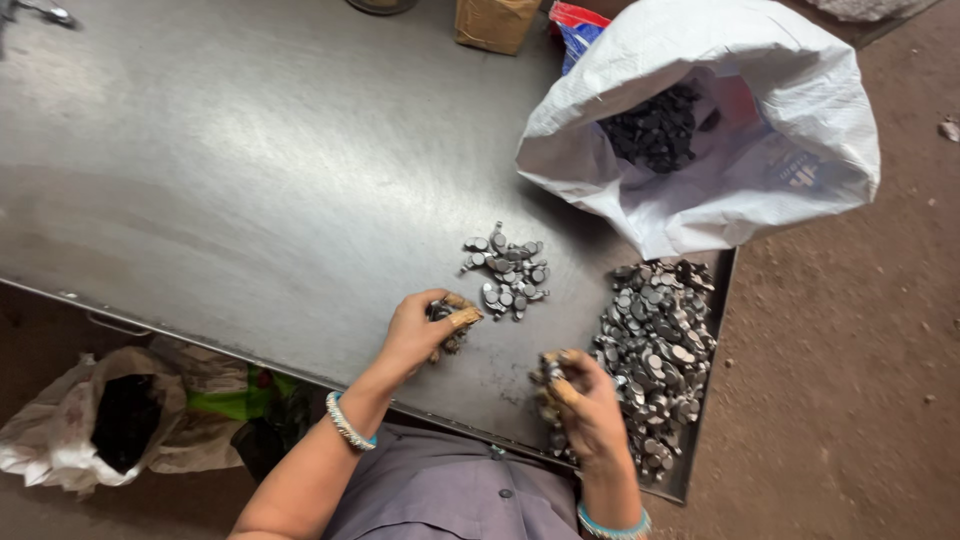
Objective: The person sorts small metal parts on a metal table, picking them up one by one and placing them into a white sack. The hands repeatedly reach into a pile, separate individual pieces, and transfer them into the bag.
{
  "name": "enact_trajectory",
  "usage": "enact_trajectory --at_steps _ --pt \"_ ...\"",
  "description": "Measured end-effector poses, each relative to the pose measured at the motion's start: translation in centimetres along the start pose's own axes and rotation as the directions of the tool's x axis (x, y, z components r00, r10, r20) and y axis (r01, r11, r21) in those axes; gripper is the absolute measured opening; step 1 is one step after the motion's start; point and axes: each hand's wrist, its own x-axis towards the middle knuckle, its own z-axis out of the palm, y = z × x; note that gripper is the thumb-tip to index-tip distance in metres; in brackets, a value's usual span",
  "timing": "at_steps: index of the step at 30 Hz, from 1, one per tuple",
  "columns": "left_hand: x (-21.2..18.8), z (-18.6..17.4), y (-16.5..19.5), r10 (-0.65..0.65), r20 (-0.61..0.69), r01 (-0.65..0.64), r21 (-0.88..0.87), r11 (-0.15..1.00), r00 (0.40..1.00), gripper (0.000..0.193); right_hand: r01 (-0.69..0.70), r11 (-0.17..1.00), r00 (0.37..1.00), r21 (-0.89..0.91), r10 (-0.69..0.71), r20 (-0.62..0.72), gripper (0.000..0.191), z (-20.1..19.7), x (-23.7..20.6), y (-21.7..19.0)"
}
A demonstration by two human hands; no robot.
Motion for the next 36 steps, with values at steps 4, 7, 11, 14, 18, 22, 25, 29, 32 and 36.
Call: enact_trajectory --at_steps 4,7,11,14,18,22,25,29,32,36 --pt "1.1 -0.4 2.5 0.399 -0.209 -0.245 0.518 0.82 0.893 0.044 0.112 0.642 0.938 -0.759 -0.32 -0.132 0.038 -0.5 -3.0 -2.8" --pt "2.2 -0.2 3.8 0.31 -0.244 -0.102 0.613 0.784 0.919 0.046 -0.218 0.287 0.857 -0.933 -0.402 -0.323 0.041 -0.2 -5.6 -4.3" --pt "4.0 1.2 3.9 0.345 -0.224 -0.08 0.726 0.683 0.911 0.033 -0.392 0.242 0.788 -0.887 -0.409 -0.46 0.043 0.0 -6.6 -5.2" --pt "5.0 1.6 3.5 0.357 -0.215 -0.078 0.754 0.653 0.909 0.026 -0.415 0.208 0.734 -0.886 -0.499 -0.461 0.04 0.0 -6.7 -4.9" --pt "5.2 0.2 3.3 0.288 -0.23 -0.101 0.592 0.799 0.93 0.027 -0.317 0.181 0.701 -0.931 -0.616 -0.359 0.035 0.0 -7.0 -5.2" --pt "3.4 -1.5 3.0 -0.045 -0.114 0.068 0.207 0.976 0.992 0.019 -0.214 0.257 0.688 -0.942 -0.645 -0.332 0.03 0.9 -7.3 -6.4" --pt "1.8 -1.8 2.9 -0.143 0.03 0.144 -0.037 0.989 0.989 0.017 -0.007 0.377 0.706 -0.926 -0.654 -0.272 0.028 2.4 -6.1 -6.4" --pt "-0.1 -1.5 3.3 -0.158 0.209 0.19 -0.142 0.971 0.965 0.015 0.384 0.407 0.765 -0.829 -0.642 0.039 0.028 4.9 -1.7 -4.7" --pt "-1.1 -1.0 3.7 -0.174 0.289 0.229 -0.171 0.958 0.941 0.015 0.389 0.641 0.886 -0.662 -0.456 0.08 0.045 6.3 1.7 -2.8" --pt "-1.7 -1.0 3.9 -0.181 0.349 0.26 -0.196 0.945 0.92 0.014 0.345 0.872 0.938 -0.346 -0.328 0.108 0.043 6.4 3.6 -1.0"
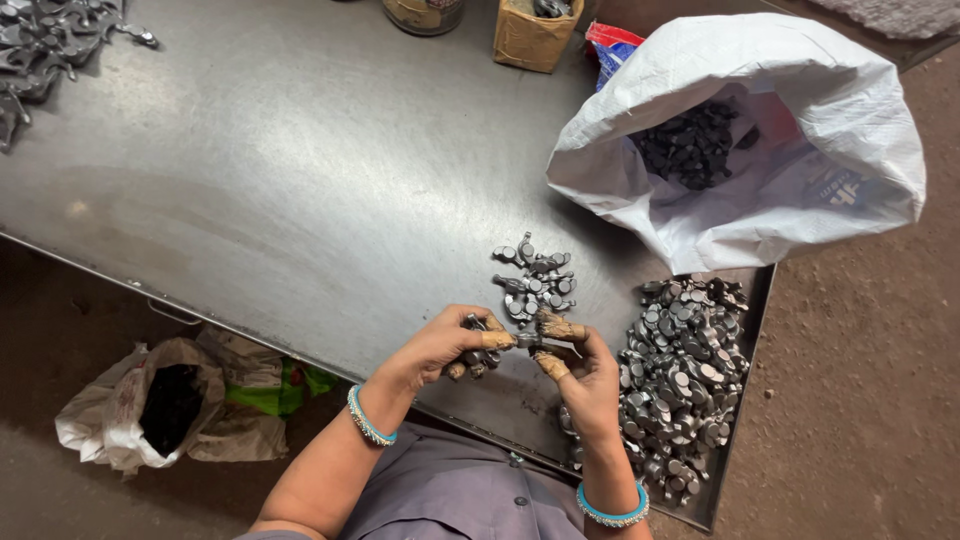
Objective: The person sorts small metal parts on a metal table, picking them up one by one and placing them into a white sack. The hands repeatedly reach into a pile, separate individual pieces, and transfer them into the bag.
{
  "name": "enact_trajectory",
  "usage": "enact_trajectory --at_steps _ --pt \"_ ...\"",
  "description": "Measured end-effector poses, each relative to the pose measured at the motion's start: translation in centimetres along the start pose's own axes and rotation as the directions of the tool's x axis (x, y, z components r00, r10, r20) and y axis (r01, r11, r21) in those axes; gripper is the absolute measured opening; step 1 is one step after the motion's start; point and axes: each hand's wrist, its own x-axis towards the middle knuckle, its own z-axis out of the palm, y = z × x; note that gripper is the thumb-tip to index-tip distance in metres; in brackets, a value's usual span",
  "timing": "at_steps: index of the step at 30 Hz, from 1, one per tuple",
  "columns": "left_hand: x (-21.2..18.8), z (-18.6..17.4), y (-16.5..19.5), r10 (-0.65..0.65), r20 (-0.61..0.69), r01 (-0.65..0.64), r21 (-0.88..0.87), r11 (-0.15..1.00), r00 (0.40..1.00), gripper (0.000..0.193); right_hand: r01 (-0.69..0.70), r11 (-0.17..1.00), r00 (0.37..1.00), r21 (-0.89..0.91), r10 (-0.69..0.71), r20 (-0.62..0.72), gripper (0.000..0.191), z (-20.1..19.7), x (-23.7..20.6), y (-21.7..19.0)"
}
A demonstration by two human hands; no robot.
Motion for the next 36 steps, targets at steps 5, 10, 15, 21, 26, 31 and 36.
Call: enact_trajectory --at_steps 5,10,15,21,26,31,36 --pt "0.7 0.2 -0.9 -0.015 0.087 0.02 -0.054 0.998 0.996 0.015 -0.003 0.999 1.0 -0.039 0.003 0.003 0.041 -0.9 -0.3 1.2" --pt "1.6 1.3 -1.7 0.007 0.104 -0.009 0.024 1.0 0.995 0.02 -0.06 0.955 0.997 -0.292 0.043 -0.064 0.029 -2.6 -2.0 -0.2" --pt "3.5 0.2 -0.1 0.362 -0.278 -0.146 0.578 0.803 0.89 0.03 -0.361 0.66 0.916 -0.658 0.121 -0.381 0.034 -6.3 -5.8 -4.8" --pt "5.9 -0.4 1.7 0.546 -0.326 0.013 0.866 0.499 0.771 0.045 -0.62 0.476 0.777 -0.624 0.263 -0.572 0.036 -8.4 -9.2 -7.8" --pt "7.0 0.5 1.4 0.604 -0.281 0.009 0.911 0.412 0.745 0.027 -0.658 0.357 0.737 -0.663 0.124 -0.665 0.04 -7.8 -9.1 -8.3" --pt "7.3 0.3 0.8 0.625 -0.237 0.016 0.941 0.337 0.744 0.022 -0.457 0.548 0.83 -0.701 -0.022 -0.558 0.034 -6.6 -8.3 -8.7" --pt "6.7 -0.8 0.7 0.508 -0.316 0.039 0.875 0.483 0.801 0.021 -0.08 0.704 0.922 -0.706 -0.217 -0.321 0.027 -3.2 -4.9 -6.8"
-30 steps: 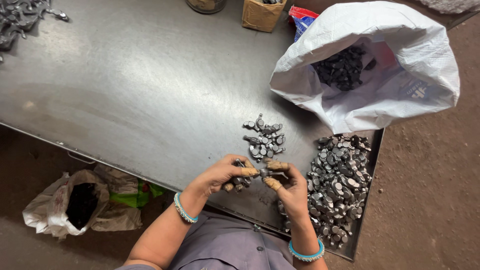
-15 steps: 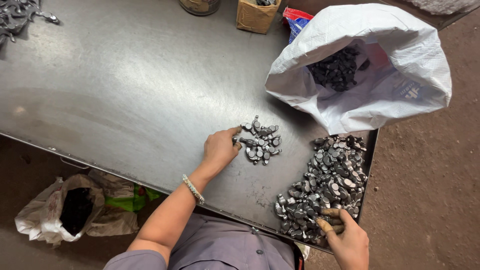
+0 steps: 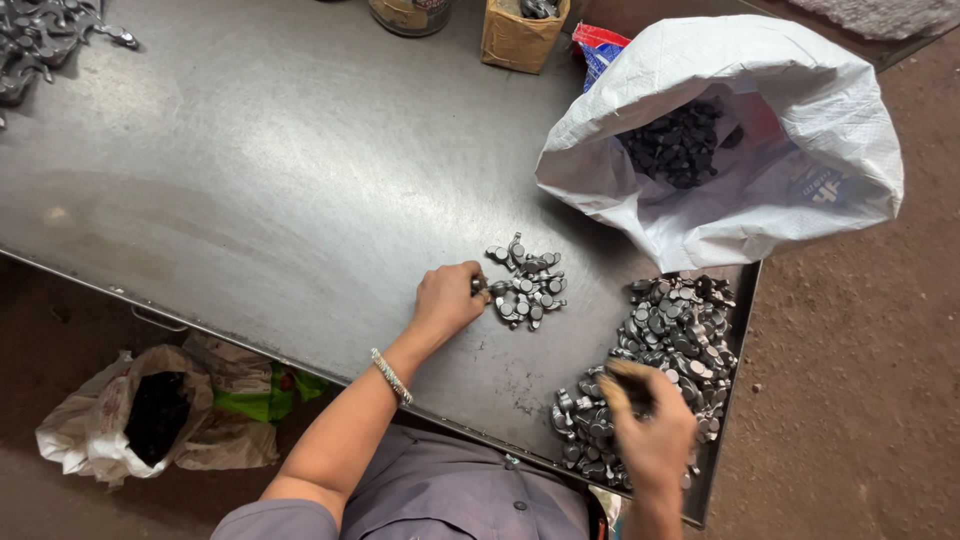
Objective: The person sorts small metal parts on a metal table, picking them up one by one and placing them into a white sack. The hands repeatedly reach into a pile, separate individual pieces, and transfer them into the bag.
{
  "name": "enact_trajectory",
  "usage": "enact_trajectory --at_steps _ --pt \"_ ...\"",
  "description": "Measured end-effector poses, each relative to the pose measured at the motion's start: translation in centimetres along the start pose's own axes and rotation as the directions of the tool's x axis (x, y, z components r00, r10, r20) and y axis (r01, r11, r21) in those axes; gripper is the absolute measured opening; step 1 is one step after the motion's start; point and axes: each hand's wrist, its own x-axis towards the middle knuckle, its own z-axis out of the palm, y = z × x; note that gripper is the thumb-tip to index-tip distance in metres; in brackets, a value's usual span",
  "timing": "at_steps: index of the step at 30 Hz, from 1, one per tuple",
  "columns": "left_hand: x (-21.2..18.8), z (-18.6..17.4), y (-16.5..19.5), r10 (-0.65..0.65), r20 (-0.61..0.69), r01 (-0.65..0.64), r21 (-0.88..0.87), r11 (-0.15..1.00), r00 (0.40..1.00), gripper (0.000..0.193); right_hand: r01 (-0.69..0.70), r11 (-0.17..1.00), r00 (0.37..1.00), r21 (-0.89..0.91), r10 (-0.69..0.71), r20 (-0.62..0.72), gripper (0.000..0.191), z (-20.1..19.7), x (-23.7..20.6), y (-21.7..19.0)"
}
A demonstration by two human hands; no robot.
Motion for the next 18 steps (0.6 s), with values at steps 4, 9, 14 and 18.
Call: enact_trajectory --at_steps 4,9,14,18 --pt "-1.7 -0.8 -1.2 0.0 -0.019 0.0 -0.005 1.0 1.0 0.024 0.023 0.998 0.975 0.066 -0.037 0.22 0.032 4.9 1.8 -1.6" --pt "-4.1 -1.7 -2.4 -0.038 0.036 0.038 0.009 0.999 0.999 0.023 0.374 0.927 0.89 0.03 -0.368 0.27 0.061 10.2 3.0 -3.8" --pt "-5.1 -2.0 -3.0 0.02 0.046 -0.019 -0.029 0.999 0.999 0.025 0.396 0.912 0.845 -0.104 -0.318 0.429 0.073 14.1 2.7 -4.5" --pt "-5.3 -2.6 -3.6 -0.008 0.059 0.026 -0.31 0.95 0.998 0.025 0.35 0.927 0.879 -0.137 -0.275 0.389 0.063 14.6 2.4 -3.0"
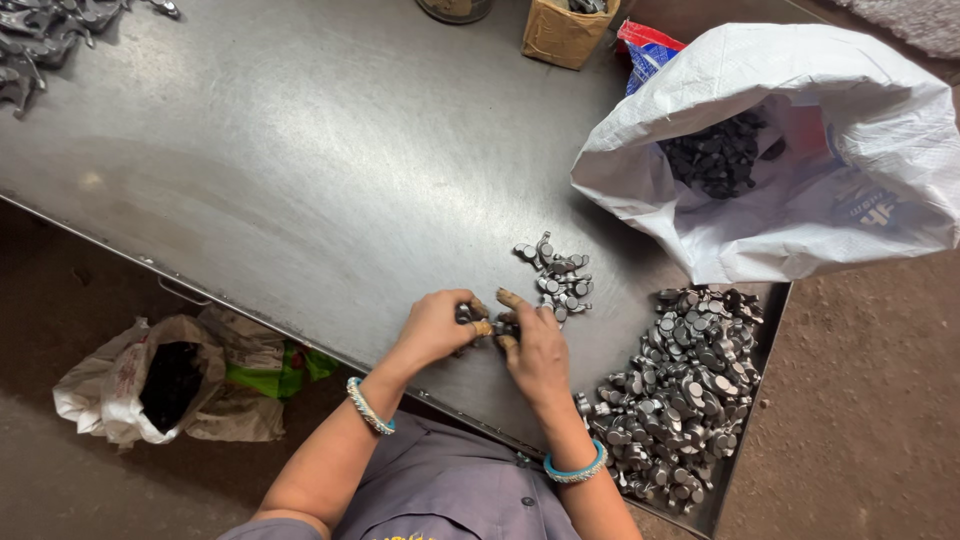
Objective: The person sorts small metal parts on a metal table, picking them up one by one and placing them into a white sack. The hands repeatedly reach into a pile, separate individual pieces, and transfer them into the bag.
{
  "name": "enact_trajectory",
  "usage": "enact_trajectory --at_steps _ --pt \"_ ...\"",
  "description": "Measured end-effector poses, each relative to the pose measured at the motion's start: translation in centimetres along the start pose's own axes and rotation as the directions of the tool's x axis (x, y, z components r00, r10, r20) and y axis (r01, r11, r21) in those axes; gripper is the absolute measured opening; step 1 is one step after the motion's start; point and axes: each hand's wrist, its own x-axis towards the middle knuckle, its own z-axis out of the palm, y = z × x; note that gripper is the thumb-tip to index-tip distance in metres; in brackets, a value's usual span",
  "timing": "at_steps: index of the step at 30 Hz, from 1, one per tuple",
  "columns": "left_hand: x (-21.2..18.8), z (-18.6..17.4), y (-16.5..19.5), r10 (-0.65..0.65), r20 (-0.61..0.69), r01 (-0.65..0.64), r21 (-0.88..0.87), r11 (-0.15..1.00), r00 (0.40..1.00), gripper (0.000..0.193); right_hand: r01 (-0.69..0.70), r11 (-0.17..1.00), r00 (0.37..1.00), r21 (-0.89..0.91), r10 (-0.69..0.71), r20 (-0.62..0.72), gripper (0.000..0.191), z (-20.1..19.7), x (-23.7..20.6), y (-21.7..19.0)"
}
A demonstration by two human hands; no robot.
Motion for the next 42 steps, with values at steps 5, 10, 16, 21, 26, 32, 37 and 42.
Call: enact_trajectory --at_steps 5,10,16,21,26,32,37,42 --pt "0.1 -0.3 -1.1 -0.142 0.209 0.244 -0.623 0.743 0.967 0.019 -0.013 0.968 0.988 0.25 0.051 -0.146 0.054 -0.3 -1.4 3.3" --pt "0.6 0.8 -1.9 -0.182 0.369 0.411 -0.787 0.461 0.911 0.021 -0.109 0.586 0.974 0.803 0.223 -0.031 0.048 -0.3 -2.3 7.1" --pt "0.4 3.8 -2.0 -0.111 0.506 0.518 -0.827 0.218 0.855 0.021 -0.341 -0.013 0.897 0.94 0.295 0.33 0.036 -0.6 -3.5 10.7" --pt "0.2 5.3 -2.3 -0.111 0.558 0.569 -0.801 0.186 0.822 0.022 -0.344 -0.226 0.861 0.911 0.312 0.402 0.037 -0.5 -4.2 12.1" --pt "-0.3 5.8 -2.1 -0.027 0.597 0.585 -0.775 0.239 0.802 0.03 -0.353 -0.187 0.843 0.917 0.361 0.398 0.027 -0.5 -4.5 12.2" --pt "-1.0 6.8 -2.0 -0.044 0.654 0.654 -0.746 0.123 0.755 0.039 -0.295 0.415 0.928 0.861 0.339 0.154 0.02 -1.5 -3.2 8.1" --pt "-1.1 6.7 -3.4 -0.002 0.6 0.6 -0.8 0.008 0.8 0.038 -0.179 0.981 0.971 0.074 0.188 -0.147 0.035 -2.1 0.1 3.6" --pt "-0.8 5.0 -4.0 -0.081 0.5 0.505 -0.861 0.062 0.862 0.038 0.117 0.96 0.977 -0.256 -0.158 -0.147 0.046 -0.8 0.9 2.0"
